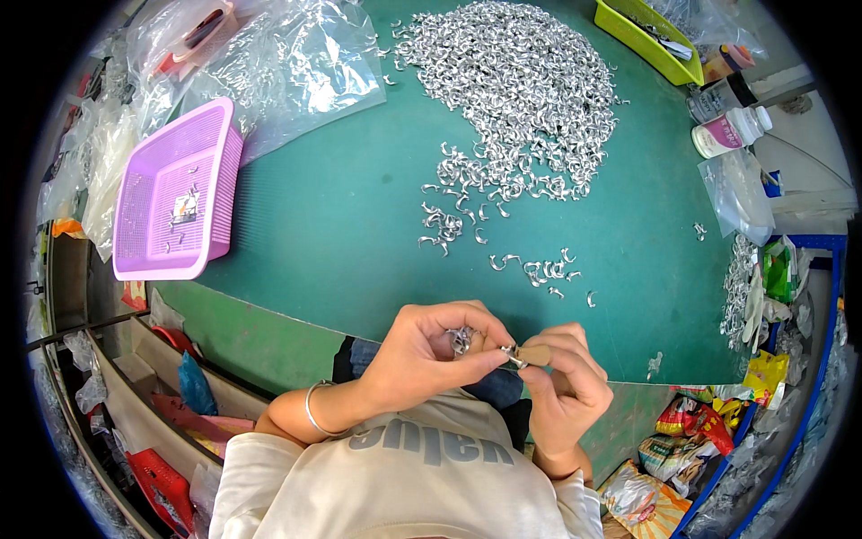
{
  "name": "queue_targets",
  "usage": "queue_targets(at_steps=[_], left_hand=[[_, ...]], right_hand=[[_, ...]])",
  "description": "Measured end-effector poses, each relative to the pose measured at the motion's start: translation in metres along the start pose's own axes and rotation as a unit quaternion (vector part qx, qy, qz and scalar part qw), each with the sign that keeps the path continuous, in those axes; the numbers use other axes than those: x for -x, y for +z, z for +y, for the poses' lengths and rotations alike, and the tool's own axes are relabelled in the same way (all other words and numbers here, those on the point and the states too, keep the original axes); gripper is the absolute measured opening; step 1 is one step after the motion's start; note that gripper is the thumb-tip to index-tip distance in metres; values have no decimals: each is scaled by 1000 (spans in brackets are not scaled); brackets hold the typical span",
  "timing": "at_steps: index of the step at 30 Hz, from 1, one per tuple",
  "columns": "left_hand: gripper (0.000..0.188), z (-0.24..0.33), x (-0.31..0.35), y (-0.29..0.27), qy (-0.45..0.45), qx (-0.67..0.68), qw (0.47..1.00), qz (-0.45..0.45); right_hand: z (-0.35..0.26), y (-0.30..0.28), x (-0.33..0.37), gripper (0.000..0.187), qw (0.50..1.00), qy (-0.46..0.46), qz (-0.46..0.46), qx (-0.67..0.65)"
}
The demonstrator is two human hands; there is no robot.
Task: The person picks up small silver metal components from a pile on a workbench and connects them to other small metal parts by hand.
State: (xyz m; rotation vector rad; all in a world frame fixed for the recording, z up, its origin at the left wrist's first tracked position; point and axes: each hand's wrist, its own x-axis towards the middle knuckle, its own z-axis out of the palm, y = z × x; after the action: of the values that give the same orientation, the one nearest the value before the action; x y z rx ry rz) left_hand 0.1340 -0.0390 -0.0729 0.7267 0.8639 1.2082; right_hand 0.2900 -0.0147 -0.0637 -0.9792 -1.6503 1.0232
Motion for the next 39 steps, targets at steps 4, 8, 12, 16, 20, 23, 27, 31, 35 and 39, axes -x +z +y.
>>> queue_targets(at_steps=[4,8,12,16,20,23,27,31,35,39], left_hand=[[12,6,2,-2,-50,-2,999,-2],[11,6,2,-2,-51,17,999,-2],[11,7,2,-2,-53,32,998,-4],[10,2,3,-2,-10,21,1000,-13],[10,3,4,-3,-8,22,1000,-14],[10,3,4,-2,-3,21,1000,-14],[10,5,5,-2,6,0,1000,-15],[12,4,7,-2,38,-23,999,-13],[14,5,9,-2,49,-33,998,-11],[14,5,10,-1,69,-54,996,-11]], right_hand=[[0,0,0,17,1000,4,0,-4],[-1,2,0,16,1000,9,3,-14],[1,2,1,15,1000,10,7,-19],[-1,2,1,15,1000,16,4,-19],[0,3,1,15,999,24,6,-23],[0,3,2,14,999,25,4,-25],[-1,3,2,14,999,24,2,-26],[-2,4,2,13,999,30,3,-37],[-3,5,2,12,998,38,0,-43],[-3,6,3,12,998,43,-3,-47]])
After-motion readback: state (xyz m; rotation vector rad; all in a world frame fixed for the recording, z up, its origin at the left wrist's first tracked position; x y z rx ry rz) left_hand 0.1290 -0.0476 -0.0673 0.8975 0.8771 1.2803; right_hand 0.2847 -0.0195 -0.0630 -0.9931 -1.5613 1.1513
